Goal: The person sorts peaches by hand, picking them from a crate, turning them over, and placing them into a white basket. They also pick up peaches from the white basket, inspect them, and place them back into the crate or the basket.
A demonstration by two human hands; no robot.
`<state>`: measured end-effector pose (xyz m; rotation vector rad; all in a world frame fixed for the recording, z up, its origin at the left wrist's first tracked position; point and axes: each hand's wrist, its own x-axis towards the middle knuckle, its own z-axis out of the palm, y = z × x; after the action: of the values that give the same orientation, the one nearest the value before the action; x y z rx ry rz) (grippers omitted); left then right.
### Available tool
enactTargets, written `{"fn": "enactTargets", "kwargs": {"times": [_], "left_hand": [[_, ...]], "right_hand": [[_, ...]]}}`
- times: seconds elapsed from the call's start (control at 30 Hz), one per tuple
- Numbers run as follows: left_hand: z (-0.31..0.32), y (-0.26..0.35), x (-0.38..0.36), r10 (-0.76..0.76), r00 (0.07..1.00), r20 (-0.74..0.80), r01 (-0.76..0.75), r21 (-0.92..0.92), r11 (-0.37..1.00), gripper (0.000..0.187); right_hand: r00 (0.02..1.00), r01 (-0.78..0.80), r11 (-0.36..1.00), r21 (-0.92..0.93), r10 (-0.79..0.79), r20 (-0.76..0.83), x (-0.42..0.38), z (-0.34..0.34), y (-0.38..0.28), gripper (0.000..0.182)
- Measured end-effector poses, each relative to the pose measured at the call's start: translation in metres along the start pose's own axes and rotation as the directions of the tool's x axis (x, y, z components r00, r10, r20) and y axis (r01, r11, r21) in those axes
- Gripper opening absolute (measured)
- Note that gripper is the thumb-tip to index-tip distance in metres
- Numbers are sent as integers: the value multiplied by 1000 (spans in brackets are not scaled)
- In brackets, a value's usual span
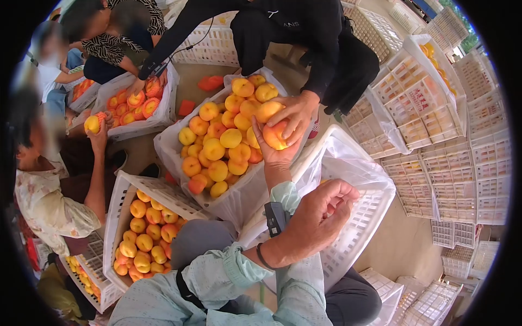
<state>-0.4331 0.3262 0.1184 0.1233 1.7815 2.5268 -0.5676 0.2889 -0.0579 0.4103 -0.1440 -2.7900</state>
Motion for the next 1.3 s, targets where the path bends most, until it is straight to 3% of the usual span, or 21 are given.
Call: {"fn": "enactTargets", "kwargs": {"times": [0.07, 0.13, 0.2, 0.3, 0.33, 0.37, 0.57, 0.83, 0.97, 1.2, 1.27, 1.3], "left_hand": [[-2, 3, 0, -19, 1000, -1, 19, 38, 999, 15], [0, 1, 0, -102, 995, -3, 101, -85, 991, 15], [0, 2, -1, -64, 997, -39, 55, -192, 980, 15], [-3, 11, 0, -52, 993, -110, 25, -230, 973, 13], [-2, 12, 1, -53, 987, -153, 11, -264, 965, 11], [-3, 12, 1, -61, 988, -141, 22, -264, 964, 11], [-6, 6, 1, -20, 982, -189, -27, -244, 969, 17], [-2, 4, 0, -60, 986, -154, 21, -243, 970, 13], [-2, 0, -2, -84, 993, -82, 68, -188, 980, 18], [-3, -1, -3, -90, 992, -84, 77, -154, 985, 18], [-4, -2, -2, -102, 989, -106, 84, -157, 984, 18], [-4, -2, -1, -110, 988, -108, 93, -158, 983, 18]], "right_hand": [[996, -58, 998, 10, 58, 65, -6, 7, 4, 62], [988, -69, 998, 13, 66, 141, -3, 3, 8, 65], [977, -142, 982, 124, 119, 174, -12, 18, 15, 65], [973, -115, 981, 153, 81, 217, -12, 13, 32, 57], [958, 54, 993, -106, -22, 285, -10, 11, 44, 59], [924, 231, 910, -343, -94, 371, -10, 10, 47, 61], [951, 30, 999, -41, -16, 308, 2, 23, 38, 62], [952, -36, 996, 86, 8, 305, 4, 37, 19, 64], [951, -47, 994, 101, 13, 308, 9, 42, 13, 65], [933, -78, 992, 102, 36, 358, 17, 57, 2, 67], [907, -95, 995, 41, 70, 416, 15, 59, -1, 67], [919, -44, 985, -168, 105, 379, 9, 58, -4, 64]]}}
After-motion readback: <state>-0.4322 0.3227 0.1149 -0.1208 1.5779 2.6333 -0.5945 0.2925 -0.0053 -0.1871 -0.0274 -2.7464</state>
